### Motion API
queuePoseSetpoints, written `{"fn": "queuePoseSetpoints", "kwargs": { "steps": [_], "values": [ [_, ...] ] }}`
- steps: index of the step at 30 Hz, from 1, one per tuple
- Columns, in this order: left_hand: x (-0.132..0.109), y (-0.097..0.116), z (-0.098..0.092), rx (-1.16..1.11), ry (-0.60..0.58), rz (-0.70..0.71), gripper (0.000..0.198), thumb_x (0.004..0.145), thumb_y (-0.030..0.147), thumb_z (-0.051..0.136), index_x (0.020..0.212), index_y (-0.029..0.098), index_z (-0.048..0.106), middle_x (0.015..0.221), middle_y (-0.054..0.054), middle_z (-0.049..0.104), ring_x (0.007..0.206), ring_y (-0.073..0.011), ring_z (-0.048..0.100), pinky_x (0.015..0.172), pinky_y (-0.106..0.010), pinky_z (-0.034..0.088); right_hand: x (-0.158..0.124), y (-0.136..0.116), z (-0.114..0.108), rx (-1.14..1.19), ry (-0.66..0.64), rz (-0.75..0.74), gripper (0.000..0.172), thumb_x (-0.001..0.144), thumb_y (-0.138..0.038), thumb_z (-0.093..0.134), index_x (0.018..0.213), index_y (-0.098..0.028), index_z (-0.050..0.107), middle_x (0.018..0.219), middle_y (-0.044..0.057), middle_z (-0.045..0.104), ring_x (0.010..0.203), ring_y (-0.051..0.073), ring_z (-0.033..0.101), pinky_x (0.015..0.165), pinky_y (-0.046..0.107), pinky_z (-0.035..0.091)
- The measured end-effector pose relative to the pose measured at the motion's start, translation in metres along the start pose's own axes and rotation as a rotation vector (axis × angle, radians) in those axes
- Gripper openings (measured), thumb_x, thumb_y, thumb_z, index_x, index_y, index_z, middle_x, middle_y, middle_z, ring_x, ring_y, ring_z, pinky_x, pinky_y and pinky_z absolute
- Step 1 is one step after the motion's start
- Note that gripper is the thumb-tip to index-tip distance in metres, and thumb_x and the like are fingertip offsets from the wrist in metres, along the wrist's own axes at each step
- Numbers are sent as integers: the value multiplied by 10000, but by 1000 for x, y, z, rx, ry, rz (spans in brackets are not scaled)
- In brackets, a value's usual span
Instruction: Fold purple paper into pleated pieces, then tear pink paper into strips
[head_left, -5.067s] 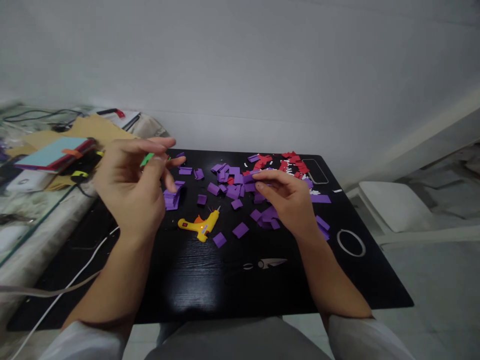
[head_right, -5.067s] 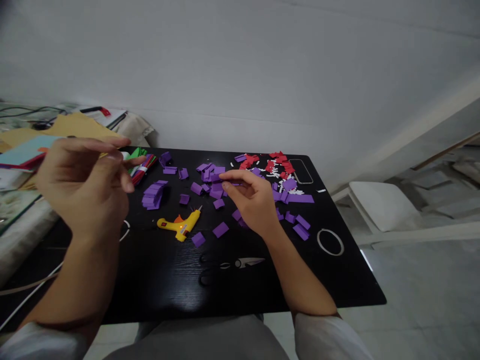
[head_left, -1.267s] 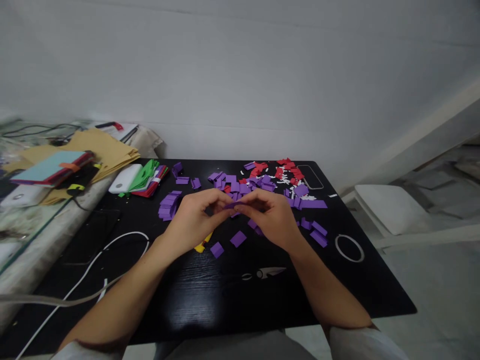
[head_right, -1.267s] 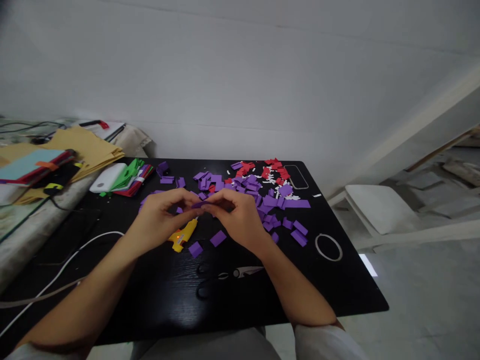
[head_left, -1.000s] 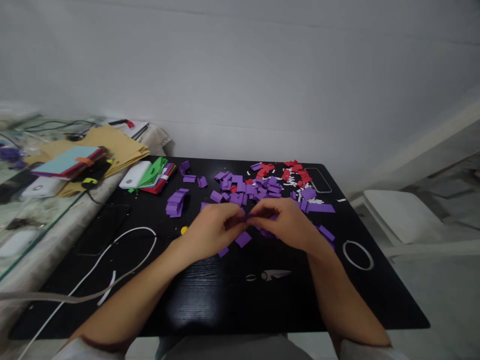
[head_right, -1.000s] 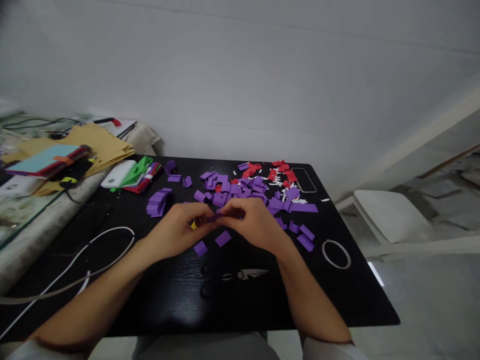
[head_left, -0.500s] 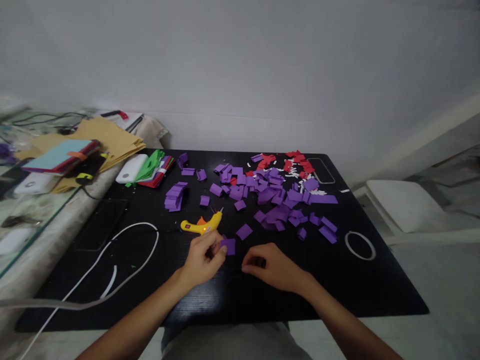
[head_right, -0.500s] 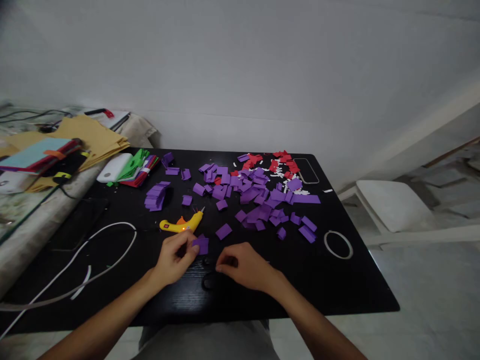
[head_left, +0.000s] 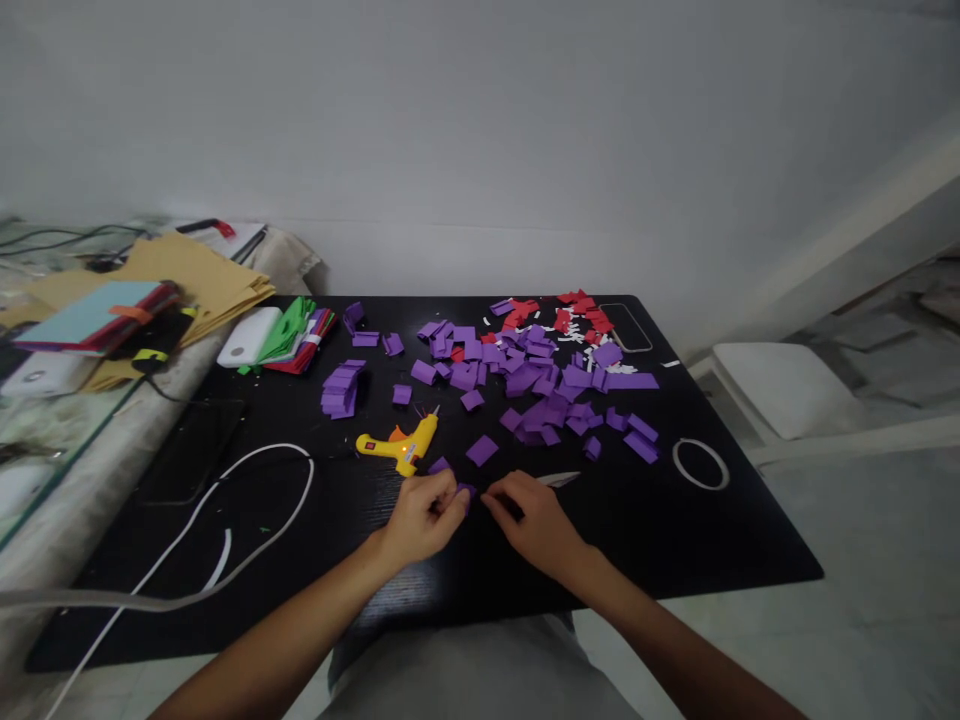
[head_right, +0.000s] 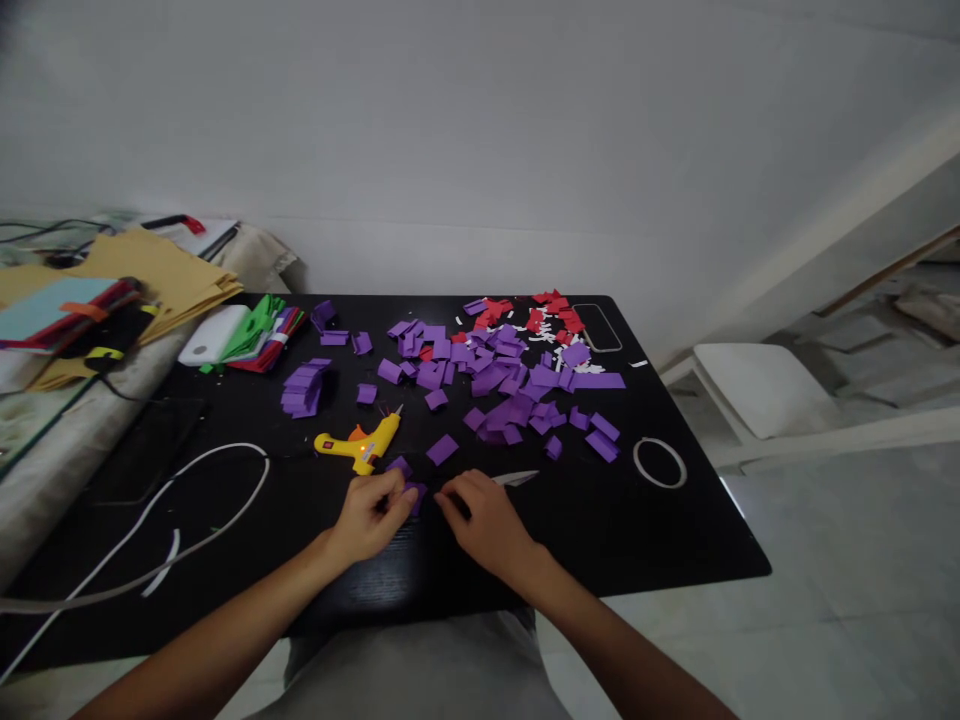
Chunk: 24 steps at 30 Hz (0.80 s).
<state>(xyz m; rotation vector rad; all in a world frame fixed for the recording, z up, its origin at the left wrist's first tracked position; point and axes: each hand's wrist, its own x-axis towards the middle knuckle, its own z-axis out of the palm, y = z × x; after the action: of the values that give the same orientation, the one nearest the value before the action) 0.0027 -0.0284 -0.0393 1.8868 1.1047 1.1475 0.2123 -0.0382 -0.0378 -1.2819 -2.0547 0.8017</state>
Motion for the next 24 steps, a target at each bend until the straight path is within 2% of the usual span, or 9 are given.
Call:
{"fn": "queuePoseSetpoints", "kwargs": {
  "steps": [6,11,13,15,19,21,24],
  "values": [
    [2,0,1,-14,-14,-49,429,958,323,567,593,205,375,506,75,323,470,-79,309,475,-218,256,24,3,-1,-202,-4,30,145,995,-156,590,889,-198,681,904,100,712,886,265,666,853,421,552],
    [2,-1,3,-24,5,-86,461,956,360,583,578,202,372,502,71,315,470,-82,306,487,-230,262,54,-5,6,-171,-26,26,140,984,-136,589,900,-182,691,947,111,725,933,261,666,889,410,537],
    [2,-2,2,-25,30,-102,476,966,371,573,578,203,354,503,70,303,470,-83,299,490,-237,260,62,-9,11,-52,-22,22,124,990,-166,602,914,-188,698,905,76,735,861,219,678,842,356,539],
    [2,-2,0,-28,58,-123,487,985,388,550,585,205,342,510,67,298,474,-85,300,494,-243,262,66,-12,16,160,10,54,130,1003,-240,610,927,-196,706,852,42,733,770,182,672,758,308,527],
    [2,-3,-3,-34,104,-175,491,1018,441,519,613,209,367,548,62,313,495,-93,319,504,-251,277,61,-10,20,541,72,166,371,1051,-500,515,907,-204,687,626,-22,590,568,151,557,596,285,446],
    [2,-2,-2,-34,119,-197,488,1032,459,504,630,210,381,558,62,320,502,-94,321,508,-250,285,57,-8,20,634,56,173,478,1046,-600,475,829,-209,645,568,-41,508,521,141,481,564,288,403],
    [2,0,0,-35,112,-211,479,1041,469,491,649,210,394,561,65,323,504,-92,316,500,-242,285,53,-8,18,667,10,148,539,995,-672,536,712,-214,566,579,-33,493,533,132,444,552,289,363]
  ]
}}
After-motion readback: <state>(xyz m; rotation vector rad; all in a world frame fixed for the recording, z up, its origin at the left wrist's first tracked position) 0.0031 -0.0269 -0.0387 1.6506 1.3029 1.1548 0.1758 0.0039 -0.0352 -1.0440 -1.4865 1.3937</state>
